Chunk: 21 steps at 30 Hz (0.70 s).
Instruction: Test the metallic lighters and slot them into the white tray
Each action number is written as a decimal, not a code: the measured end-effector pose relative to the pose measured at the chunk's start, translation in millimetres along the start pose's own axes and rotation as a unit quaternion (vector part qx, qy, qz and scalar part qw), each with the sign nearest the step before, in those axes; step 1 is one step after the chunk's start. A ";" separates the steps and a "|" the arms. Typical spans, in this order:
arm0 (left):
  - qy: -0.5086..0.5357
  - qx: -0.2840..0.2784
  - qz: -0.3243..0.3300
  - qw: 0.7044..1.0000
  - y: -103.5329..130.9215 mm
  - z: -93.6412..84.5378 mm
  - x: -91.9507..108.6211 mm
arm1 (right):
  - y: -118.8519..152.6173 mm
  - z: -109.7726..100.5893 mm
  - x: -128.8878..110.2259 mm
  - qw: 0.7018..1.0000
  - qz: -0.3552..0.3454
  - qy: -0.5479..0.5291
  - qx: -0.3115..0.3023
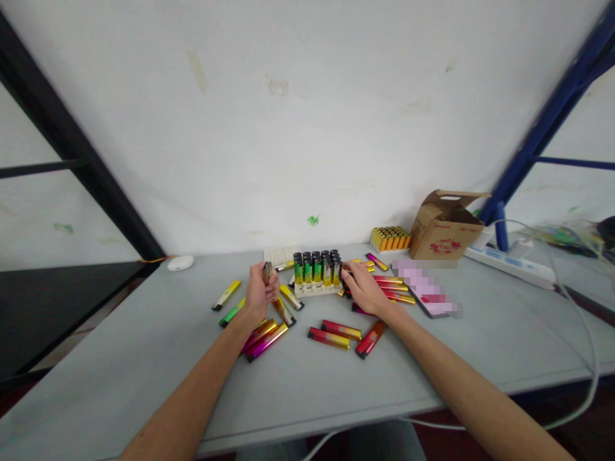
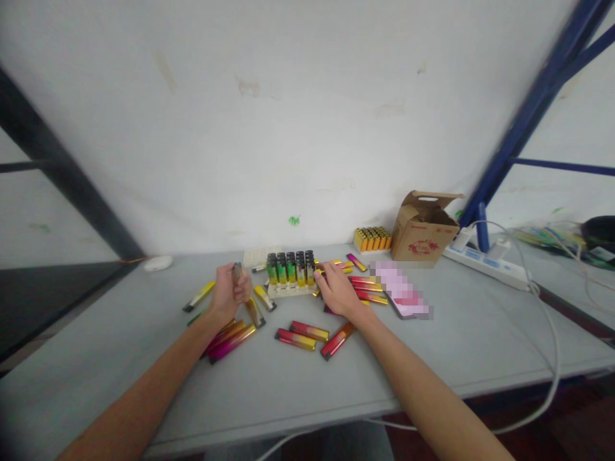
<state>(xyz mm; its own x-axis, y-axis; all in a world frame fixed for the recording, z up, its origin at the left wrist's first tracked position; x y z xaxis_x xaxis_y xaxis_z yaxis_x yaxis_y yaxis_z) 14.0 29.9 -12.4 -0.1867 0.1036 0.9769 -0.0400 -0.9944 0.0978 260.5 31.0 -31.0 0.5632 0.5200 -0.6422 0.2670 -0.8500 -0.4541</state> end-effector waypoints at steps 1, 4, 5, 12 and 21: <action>0.003 -0.001 -0.002 1.000 -0.3 -0.1 -0.3 | -0.1 0.0 0.3 1.000 0.000 0.000 0.000; 0.009 -0.005 -0.010 1.000 -1.3 -0.8 -1.2 | -0.4 -0.1 0.5 1.000 -0.001 0.000 -0.002; 0.011 -0.008 -0.016 1.000 -1.4 -0.9 -1.5 | -0.5 -0.3 0.3 1.000 0.000 0.000 -0.002; 0.055 -0.020 -0.007 0.998 -0.1 0.2 0.8 | -0.5 -1.6 -3.7 1.000 -0.017 0.010 0.012; 0.006 0.052 0.128 0.990 -6.8 -0.2 3.3 | 0.9 1.7 -5.1 0.999 -0.006 0.043 -0.005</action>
Point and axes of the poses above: each hand's wrist, its own y-axis away from the middle knuckle, its own z-axis out of the palm, x = y × z, the point moved 3 cm from there along -y, towards the middle knuckle, and after that the axes turned 9 degrees about -y, right-handed, at the moved point
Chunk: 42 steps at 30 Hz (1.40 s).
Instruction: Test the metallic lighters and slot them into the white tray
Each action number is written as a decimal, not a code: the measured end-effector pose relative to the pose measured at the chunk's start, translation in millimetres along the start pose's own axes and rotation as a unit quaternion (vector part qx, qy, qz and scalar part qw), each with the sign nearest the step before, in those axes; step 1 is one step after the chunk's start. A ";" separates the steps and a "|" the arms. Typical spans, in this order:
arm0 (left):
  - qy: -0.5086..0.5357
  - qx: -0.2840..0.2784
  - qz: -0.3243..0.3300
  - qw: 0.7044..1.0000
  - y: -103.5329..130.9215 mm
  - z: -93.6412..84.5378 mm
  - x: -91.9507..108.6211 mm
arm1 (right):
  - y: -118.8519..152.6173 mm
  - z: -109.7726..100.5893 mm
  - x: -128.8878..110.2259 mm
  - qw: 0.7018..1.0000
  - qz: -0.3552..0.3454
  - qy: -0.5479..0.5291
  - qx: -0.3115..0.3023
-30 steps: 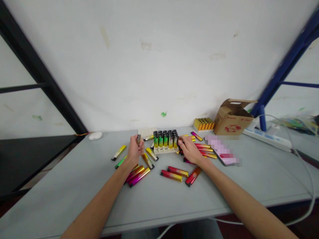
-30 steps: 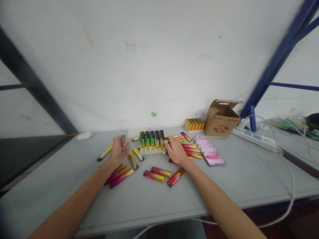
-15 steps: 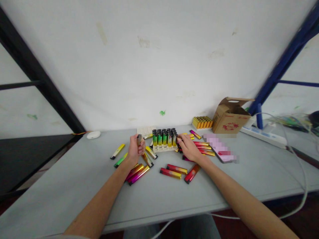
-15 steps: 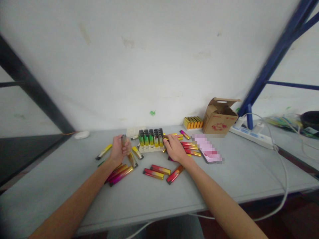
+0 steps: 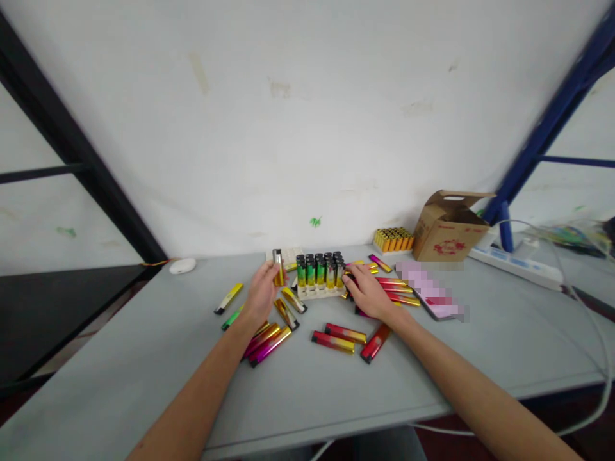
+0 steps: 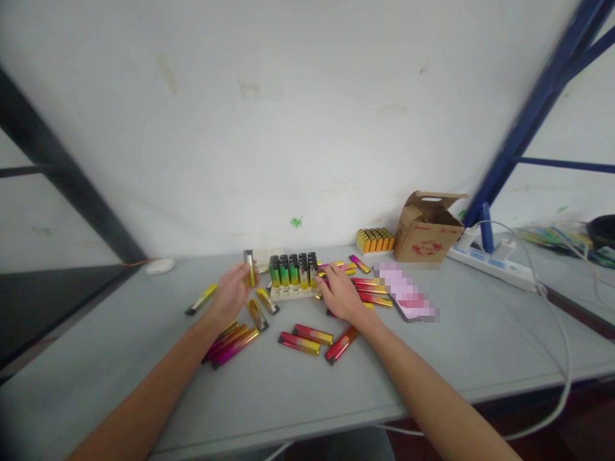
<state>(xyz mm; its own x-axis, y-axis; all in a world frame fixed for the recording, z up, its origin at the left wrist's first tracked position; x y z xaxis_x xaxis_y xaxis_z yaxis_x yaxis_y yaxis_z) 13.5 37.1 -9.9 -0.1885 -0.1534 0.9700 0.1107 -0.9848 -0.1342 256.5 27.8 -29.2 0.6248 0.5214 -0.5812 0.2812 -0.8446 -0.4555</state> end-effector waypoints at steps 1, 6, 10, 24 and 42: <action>-0.024 -0.001 0.020 0.999 0.9 0.3 1.5 | -0.1 0.0 0.3 1.000 0.000 0.000 0.001; -0.173 0.018 0.091 0.981 9.8 1.4 8.9 | -1.3 -0.9 2.5 0.999 -0.014 -0.039 0.010; -0.265 -0.009 0.147 0.953 16.3 4.1 13.2 | -1.8 -1.1 3.3 0.999 -0.019 -0.049 0.011; -0.371 -0.015 0.196 0.908 20.1 4.1 15.0 | -2.0 -1.2 1.8 0.998 -0.014 -0.049 0.025; -0.353 -0.016 0.194 0.915 20.1 6.1 8.7 | -2.0 -1.2 2.4 0.998 -0.021 -0.043 0.028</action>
Point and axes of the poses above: each hand's wrist, its own y-axis away from the middle knuckle, its own z-axis out of the palm, x = y × z, the point moved 3 cm from there along -y, towards the middle knuckle, and after that the axes turned 9 degrees about -y, right-handed, at the moved point
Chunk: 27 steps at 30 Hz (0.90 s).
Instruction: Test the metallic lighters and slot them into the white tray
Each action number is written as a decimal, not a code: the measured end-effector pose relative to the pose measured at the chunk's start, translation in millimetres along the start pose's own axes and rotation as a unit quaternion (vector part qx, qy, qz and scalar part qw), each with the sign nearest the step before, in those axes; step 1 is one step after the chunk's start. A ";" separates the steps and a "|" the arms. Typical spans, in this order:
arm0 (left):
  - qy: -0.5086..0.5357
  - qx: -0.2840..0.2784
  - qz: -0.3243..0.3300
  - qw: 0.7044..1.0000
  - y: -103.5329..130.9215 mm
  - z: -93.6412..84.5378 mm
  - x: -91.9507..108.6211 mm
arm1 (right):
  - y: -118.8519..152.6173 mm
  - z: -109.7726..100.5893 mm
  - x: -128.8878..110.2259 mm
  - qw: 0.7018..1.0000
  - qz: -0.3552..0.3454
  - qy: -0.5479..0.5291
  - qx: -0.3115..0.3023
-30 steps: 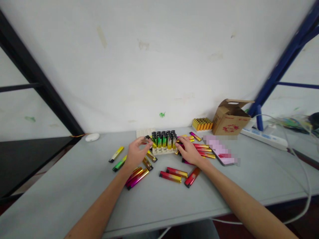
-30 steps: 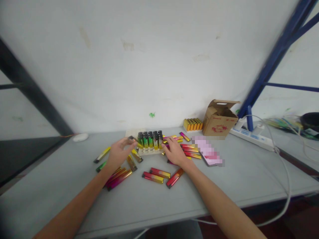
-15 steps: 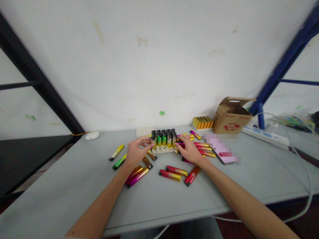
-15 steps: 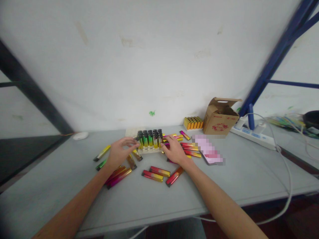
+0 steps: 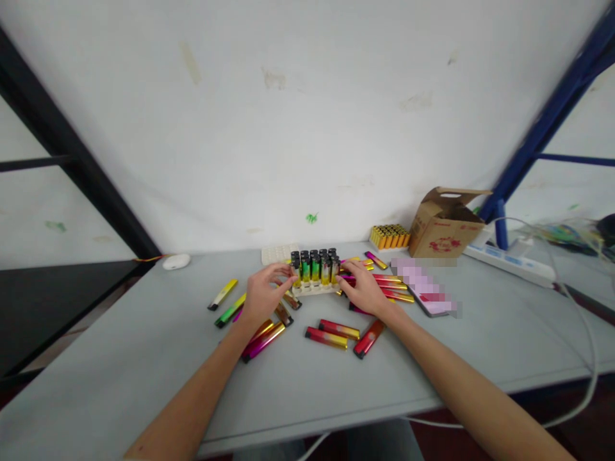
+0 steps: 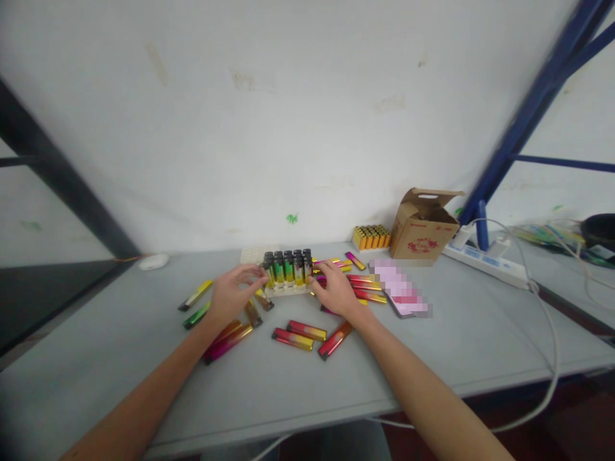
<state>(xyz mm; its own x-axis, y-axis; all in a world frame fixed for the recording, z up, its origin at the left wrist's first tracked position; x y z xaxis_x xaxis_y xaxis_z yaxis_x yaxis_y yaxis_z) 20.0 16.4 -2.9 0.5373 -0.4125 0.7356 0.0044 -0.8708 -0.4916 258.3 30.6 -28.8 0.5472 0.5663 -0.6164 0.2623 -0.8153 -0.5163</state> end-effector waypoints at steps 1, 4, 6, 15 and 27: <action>0.000 -0.001 0.002 1.000 -0.2 0.5 -0.8 | -0.1 -0.1 -0.1 1.000 0.000 0.000 -0.001; 0.017 -0.011 -0.010 1.000 -0.2 2.4 -1.8 | -0.2 -0.3 -0.2 1.000 0.000 -0.001 -0.001; 0.031 -0.024 -0.022 0.999 0.3 3.9 -1.9 | -0.1 -0.5 -0.4 1.000 0.001 -0.002 0.000; 0.003 -0.019 -0.033 0.999 -2.9 -5.2 -10.5 | -0.4 -1.0 -1.9 1.000 0.003 0.000 0.003; -0.266 -0.162 0.121 0.942 -8.9 -22.5 -35.5 | 0.5 -1.7 -1.4 1.000 0.006 -0.003 -0.001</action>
Point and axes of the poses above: each hand's wrist, its own y-axis away from the middle knuckle, its own z-axis out of the palm, x = y × z, the point moved 3 cm from there along -y, towards the middle knuckle, and after that the axes turned 9 degrees about -y, right-handed, at the moved point
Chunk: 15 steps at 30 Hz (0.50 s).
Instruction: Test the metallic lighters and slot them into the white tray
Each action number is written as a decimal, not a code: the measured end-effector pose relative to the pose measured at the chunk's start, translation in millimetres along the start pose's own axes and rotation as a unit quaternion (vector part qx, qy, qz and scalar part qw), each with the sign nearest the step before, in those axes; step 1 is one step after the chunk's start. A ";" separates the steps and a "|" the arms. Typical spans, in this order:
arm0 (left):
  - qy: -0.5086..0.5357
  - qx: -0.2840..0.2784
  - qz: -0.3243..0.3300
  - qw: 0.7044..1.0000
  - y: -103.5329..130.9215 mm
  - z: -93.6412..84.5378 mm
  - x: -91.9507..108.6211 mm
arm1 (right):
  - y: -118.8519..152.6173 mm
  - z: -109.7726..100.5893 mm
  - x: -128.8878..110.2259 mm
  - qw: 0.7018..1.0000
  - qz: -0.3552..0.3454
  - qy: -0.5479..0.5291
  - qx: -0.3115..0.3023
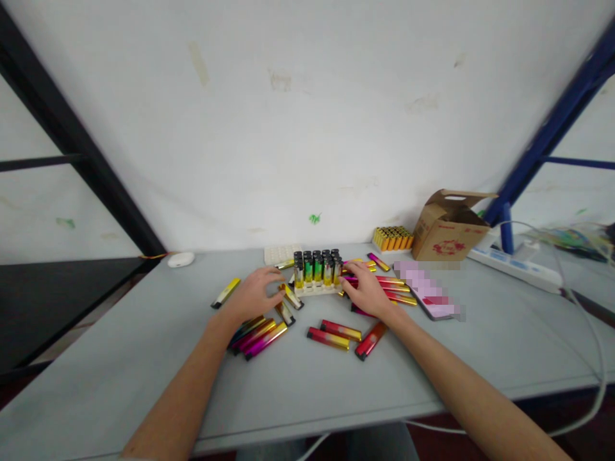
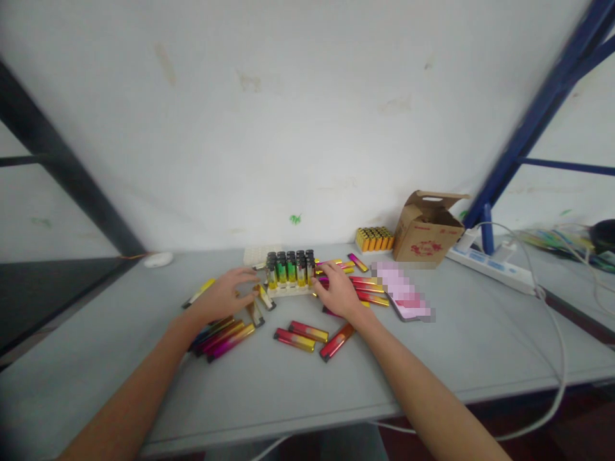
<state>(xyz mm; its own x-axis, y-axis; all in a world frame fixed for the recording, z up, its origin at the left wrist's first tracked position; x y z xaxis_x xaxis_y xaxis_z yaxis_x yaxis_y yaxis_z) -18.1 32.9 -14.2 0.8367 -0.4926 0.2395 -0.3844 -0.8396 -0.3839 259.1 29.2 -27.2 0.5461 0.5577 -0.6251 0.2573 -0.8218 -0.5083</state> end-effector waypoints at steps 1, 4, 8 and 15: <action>0.000 -0.009 0.013 1.000 -0.1 0.3 1.6 | 0.0 0.1 0.0 1.000 -0.001 -0.001 0.000; -0.001 -0.028 0.045 0.999 -0.6 0.9 6.9 | -0.1 0.5 0.0 1.000 -0.008 -0.002 0.003; -0.041 -0.054 0.059 0.996 -0.3 2.3 8.1 | -0.3 0.9 -0.2 1.000 -0.011 0.004 0.006; -0.078 -0.099 0.060 0.990 0.4 2.6 7.5 | 0.6 1.1 0.5 1.000 -0.009 0.007 0.007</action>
<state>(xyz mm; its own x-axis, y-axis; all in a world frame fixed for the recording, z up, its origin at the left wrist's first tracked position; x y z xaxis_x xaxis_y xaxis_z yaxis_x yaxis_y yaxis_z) -10.9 29.4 -14.9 0.8243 -0.5634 0.0558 -0.5410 -0.8130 -0.2153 258.6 29.1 -28.4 0.5520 0.5705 -0.6081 0.2555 -0.8099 -0.5280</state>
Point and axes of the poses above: each hand's wrist, its own y-axis away from the middle knuckle, its own z-axis out of the palm, x = y × z, the point moved 3 cm from there along -y, towards the middle knuckle, and after that the axes turned 9 degrees about -y, right-handed, at the moved point
